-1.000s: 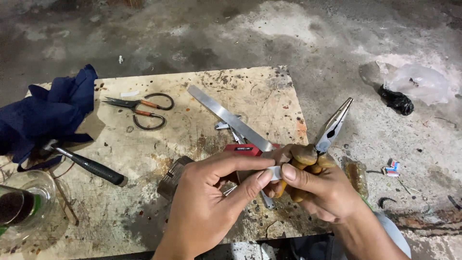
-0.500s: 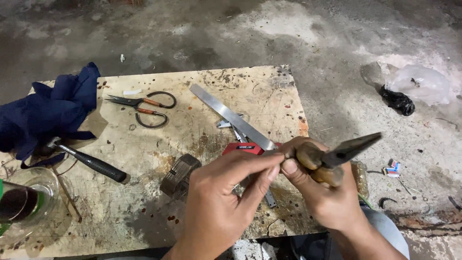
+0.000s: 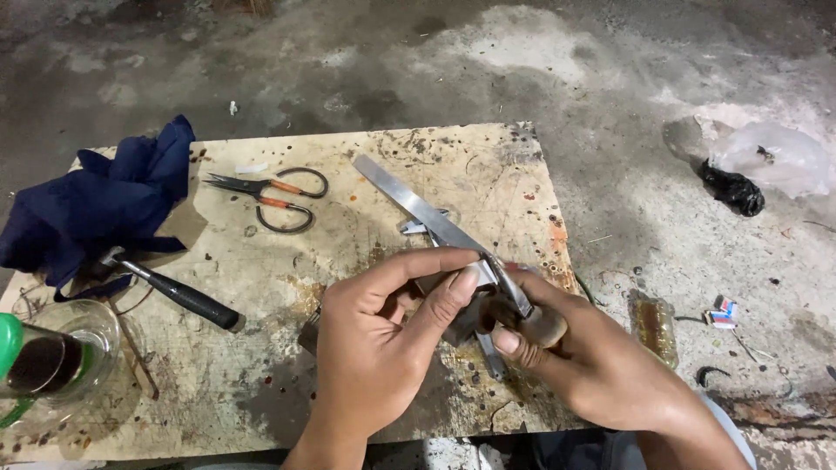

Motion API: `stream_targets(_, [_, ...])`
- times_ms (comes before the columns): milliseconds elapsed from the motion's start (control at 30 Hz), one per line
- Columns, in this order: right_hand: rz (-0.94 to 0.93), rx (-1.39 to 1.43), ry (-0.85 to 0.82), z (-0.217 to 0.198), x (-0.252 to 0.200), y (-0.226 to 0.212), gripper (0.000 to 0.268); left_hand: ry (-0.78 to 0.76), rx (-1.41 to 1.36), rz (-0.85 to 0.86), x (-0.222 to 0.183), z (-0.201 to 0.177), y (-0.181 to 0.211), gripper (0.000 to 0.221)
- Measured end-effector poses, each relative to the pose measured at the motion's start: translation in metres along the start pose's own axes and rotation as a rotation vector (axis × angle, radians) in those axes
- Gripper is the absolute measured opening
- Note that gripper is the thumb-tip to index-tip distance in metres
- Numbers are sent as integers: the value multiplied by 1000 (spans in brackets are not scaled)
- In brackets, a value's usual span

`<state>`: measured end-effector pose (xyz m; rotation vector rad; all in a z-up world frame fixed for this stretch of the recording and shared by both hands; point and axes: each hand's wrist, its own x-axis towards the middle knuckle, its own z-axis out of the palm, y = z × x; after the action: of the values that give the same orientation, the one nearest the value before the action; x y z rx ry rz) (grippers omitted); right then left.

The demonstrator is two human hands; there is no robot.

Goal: Measuring, cutting, and inserting insulation paper into the slots of a motor stator using calipers and scissors.

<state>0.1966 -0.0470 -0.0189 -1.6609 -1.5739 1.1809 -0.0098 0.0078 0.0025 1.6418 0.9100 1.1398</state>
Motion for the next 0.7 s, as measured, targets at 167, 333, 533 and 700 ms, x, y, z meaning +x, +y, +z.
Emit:
stream_targets(167, [-221,15,22,6,3,-5,53,16,37,30,-1,0,1,25])
stream_targets(333, [-246,-38,72,15,8,-6,48,55,62,23,-2,1,2,26])
stream_targets(533, [-226,-42,94,22,14,-6,51,52,121,32,-1,-1,2,28])
stream_targets(700, [-195,-90,124,25,18,-1,51,74,171,79,-1,0,4,27])
